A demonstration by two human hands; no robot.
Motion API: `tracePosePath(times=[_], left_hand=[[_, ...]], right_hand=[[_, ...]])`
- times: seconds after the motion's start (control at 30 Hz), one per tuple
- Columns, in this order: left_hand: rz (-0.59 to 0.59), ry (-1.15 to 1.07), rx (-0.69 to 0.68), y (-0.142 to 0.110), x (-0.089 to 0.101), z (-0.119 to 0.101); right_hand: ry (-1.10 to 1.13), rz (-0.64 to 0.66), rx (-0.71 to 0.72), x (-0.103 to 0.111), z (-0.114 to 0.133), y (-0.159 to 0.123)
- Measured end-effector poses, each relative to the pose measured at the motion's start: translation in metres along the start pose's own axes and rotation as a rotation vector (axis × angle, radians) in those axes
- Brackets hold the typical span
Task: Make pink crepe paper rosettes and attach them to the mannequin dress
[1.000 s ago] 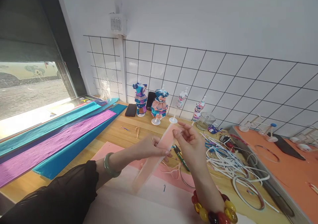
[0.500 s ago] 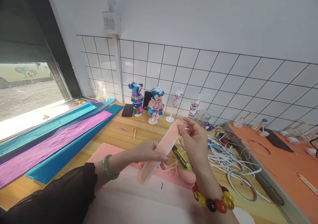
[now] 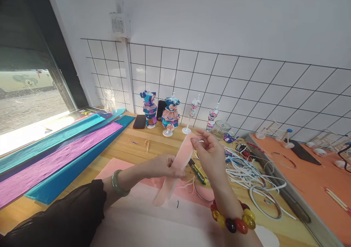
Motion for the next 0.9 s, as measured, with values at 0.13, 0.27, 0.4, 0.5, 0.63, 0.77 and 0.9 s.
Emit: tracePosePath(times=[0.13,0.27,0.4,0.5,0.63,0.77,0.9], left_hand=[[-0.028,-0.149,-0.011,0.002,0.007,-0.003],[-0.076,-0.113,-0.029,0.002,0.014,-0.006],[-0.115,-0.106,-0.009,0.003,0.018,0.0],[-0.139,-0.096,-0.001,0.005,0.02,0.006],[-0.142,-0.093,0.01,0.006,0.022,0.008],[-0.135,-0.081,0.005,0.003,0.022,0.005],[-0.093,-0.131,-0.01,0.004,0.018,0.002]], right_hand=[[0.003,0.021,0.0,-0.004,0.003,-0.002],[0.018,0.014,-0.006,-0.004,0.006,-0.004],[0.009,0.014,-0.008,-0.003,0.004,-0.003],[0.012,0.011,-0.009,-0.002,0.002,-0.002],[0.016,0.01,0.002,-0.001,0.003,-0.002],[0.026,0.013,-0.004,-0.003,0.003,-0.002],[0.037,0.017,-0.006,-0.005,0.004,-0.003]])
Point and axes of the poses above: each hand's wrist, its own y-axis towards the middle knuckle, its own x-axis out of the back of the hand, z = x × y, the point moved 9 cm from there along y, towards the middle knuckle, and after that the axes turned 9 degrees about y, right-handed, at the moved point
